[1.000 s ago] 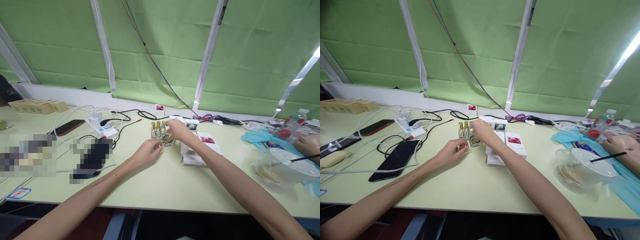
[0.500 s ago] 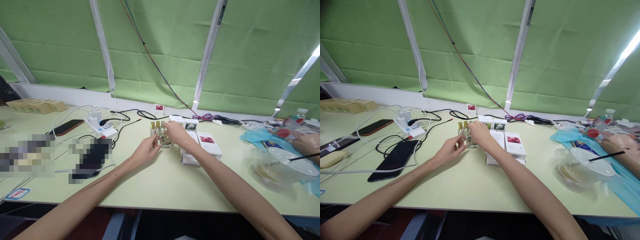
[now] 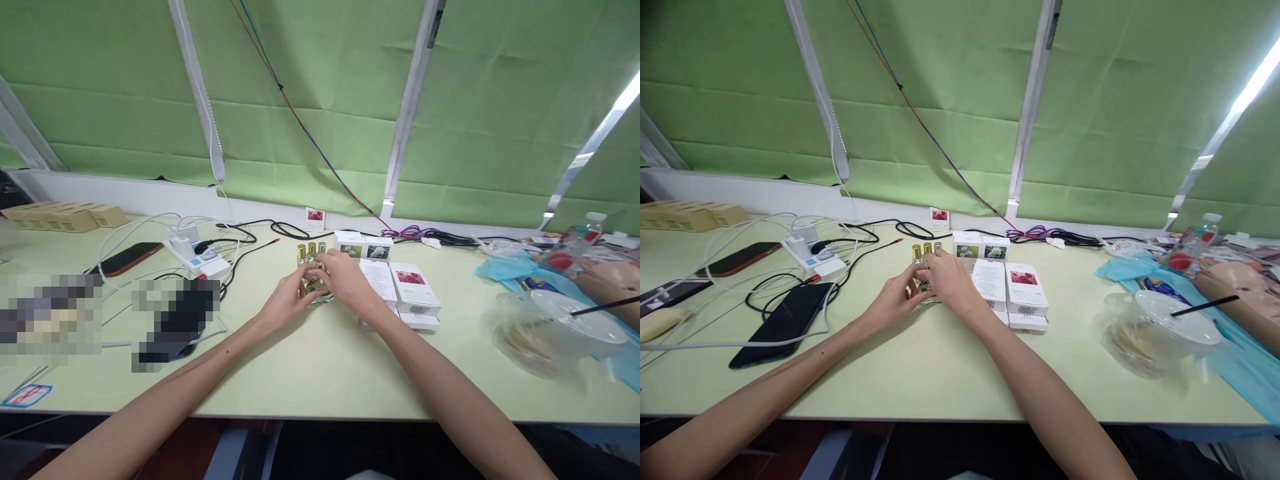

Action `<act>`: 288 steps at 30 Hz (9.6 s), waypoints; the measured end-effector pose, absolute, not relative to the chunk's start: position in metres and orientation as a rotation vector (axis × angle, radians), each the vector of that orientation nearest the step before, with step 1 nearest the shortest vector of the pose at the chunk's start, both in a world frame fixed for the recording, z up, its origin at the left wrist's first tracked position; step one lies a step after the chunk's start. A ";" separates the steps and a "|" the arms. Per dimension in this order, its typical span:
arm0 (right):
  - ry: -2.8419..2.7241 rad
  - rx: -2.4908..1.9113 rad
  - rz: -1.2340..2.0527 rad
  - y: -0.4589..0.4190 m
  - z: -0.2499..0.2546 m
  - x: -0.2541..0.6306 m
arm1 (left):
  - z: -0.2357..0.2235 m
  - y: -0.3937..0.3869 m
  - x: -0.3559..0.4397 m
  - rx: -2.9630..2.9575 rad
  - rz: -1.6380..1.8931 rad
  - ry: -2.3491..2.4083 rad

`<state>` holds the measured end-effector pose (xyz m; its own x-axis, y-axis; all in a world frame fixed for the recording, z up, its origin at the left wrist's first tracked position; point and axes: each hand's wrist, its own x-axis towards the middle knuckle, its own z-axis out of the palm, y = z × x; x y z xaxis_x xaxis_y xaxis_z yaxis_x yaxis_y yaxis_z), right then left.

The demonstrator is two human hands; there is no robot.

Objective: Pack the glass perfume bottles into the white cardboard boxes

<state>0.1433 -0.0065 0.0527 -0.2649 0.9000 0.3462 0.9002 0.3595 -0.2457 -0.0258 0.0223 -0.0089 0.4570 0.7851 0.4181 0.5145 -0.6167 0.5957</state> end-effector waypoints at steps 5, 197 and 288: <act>-2.131 -1.516 0.055 -0.008 0.053 0.161 | -0.014 0.025 -0.027 2.272 0.998 1.142; -1.853 -0.903 -0.052 -0.015 -0.009 0.193 | -0.014 0.030 -0.032 2.465 0.739 1.171; -2.085 -0.859 0.147 -0.025 -0.011 0.183 | -0.001 0.005 -0.023 1.987 1.732 0.970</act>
